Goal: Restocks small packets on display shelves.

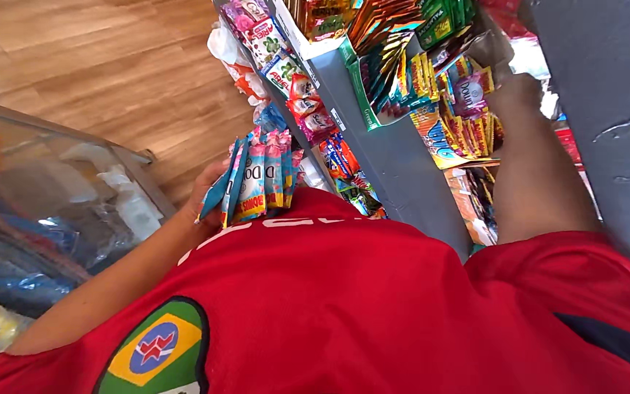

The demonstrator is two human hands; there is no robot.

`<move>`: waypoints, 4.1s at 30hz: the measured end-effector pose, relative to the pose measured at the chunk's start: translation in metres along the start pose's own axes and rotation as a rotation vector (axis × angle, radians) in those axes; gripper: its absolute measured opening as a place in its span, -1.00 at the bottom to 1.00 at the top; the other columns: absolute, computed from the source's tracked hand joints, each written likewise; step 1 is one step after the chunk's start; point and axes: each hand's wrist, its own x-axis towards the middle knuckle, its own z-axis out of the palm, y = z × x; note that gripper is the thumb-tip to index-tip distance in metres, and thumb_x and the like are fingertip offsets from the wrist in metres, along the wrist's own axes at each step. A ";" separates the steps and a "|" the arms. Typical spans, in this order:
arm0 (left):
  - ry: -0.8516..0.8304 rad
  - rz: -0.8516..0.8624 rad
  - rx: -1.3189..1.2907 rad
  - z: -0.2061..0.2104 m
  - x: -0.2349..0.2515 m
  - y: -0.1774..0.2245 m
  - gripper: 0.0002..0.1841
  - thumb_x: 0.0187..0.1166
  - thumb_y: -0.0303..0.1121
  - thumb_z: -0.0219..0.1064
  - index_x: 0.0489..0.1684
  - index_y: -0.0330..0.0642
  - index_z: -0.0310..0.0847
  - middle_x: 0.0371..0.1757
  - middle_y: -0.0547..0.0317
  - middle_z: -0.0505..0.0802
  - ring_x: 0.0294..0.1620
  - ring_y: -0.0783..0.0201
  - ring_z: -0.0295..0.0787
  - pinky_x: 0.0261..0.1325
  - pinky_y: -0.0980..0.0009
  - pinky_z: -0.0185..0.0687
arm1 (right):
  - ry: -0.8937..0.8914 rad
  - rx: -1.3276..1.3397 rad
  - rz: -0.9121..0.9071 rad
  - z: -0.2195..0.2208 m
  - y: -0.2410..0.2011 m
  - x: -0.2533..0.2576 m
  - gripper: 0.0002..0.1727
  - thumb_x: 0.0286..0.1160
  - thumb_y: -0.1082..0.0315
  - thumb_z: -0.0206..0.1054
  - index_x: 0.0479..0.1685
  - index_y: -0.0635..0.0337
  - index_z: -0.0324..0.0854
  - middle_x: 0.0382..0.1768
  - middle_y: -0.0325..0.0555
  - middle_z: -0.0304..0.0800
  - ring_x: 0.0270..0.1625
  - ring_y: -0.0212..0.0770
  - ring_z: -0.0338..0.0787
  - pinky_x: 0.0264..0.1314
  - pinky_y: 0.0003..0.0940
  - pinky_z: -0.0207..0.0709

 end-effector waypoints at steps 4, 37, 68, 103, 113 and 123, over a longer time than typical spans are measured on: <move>-0.185 -0.016 -0.018 -0.040 0.020 -0.015 -0.84 0.37 -0.16 0.41 -0.21 0.12 0.82 -0.28 0.33 0.93 -0.24 0.51 0.88 -0.15 0.50 0.82 | -0.060 0.037 -0.036 0.021 0.004 0.013 -0.41 0.68 0.42 0.25 0.58 0.65 0.27 0.52 0.64 0.39 0.63 0.52 0.38 0.62 0.40 0.16; -0.182 -0.024 -0.046 -0.035 0.014 -0.018 -0.84 0.39 -0.16 0.41 -0.19 0.10 0.83 -0.25 0.29 0.94 -0.22 0.48 0.90 -0.13 0.49 0.83 | 0.011 0.184 -0.086 0.018 -0.031 0.017 -0.48 0.79 0.35 0.12 0.56 0.60 0.33 0.53 0.68 0.36 0.65 0.55 0.33 0.64 0.42 0.11; -0.238 -0.004 0.028 -0.030 0.026 -0.013 -0.80 0.48 -0.15 0.32 -0.05 0.14 0.78 -0.19 0.34 0.94 -0.16 0.51 0.89 -0.08 0.49 0.83 | 0.295 0.605 -0.240 0.030 0.031 -0.041 -0.56 0.83 0.31 -0.01 0.39 0.55 0.44 0.14 0.42 0.71 0.00 0.07 0.82 0.14 -0.03 0.66; -0.074 -0.033 0.098 -0.032 0.024 -0.015 -0.80 0.52 -0.15 0.17 -0.14 0.15 0.71 -0.26 0.36 0.92 -0.24 0.51 0.88 -0.18 0.48 0.83 | -0.026 0.210 -0.310 0.042 -0.010 0.042 -0.57 0.71 0.27 0.25 0.25 0.53 0.65 0.31 0.57 0.62 0.46 0.51 0.55 0.45 0.54 0.25; -0.171 -0.007 0.031 -0.036 0.022 -0.015 -0.84 0.47 -0.18 0.24 -0.23 0.20 0.76 -0.29 0.41 0.92 -0.26 0.57 0.85 -0.18 0.55 0.79 | -0.062 0.358 -0.204 0.000 0.012 0.005 -0.59 0.71 0.42 0.22 0.39 0.58 0.52 0.37 0.55 0.58 0.43 0.38 0.60 0.55 0.25 0.29; -0.177 -0.020 0.039 -0.033 0.022 -0.016 -0.76 0.55 -0.24 0.11 -0.24 0.17 0.78 -0.29 0.38 0.93 -0.25 0.55 0.87 -0.16 0.53 0.80 | -0.089 0.173 -0.098 0.031 0.006 0.026 -0.40 0.70 0.35 0.26 0.60 0.58 0.30 0.54 0.57 0.42 0.65 0.44 0.38 0.65 0.35 0.13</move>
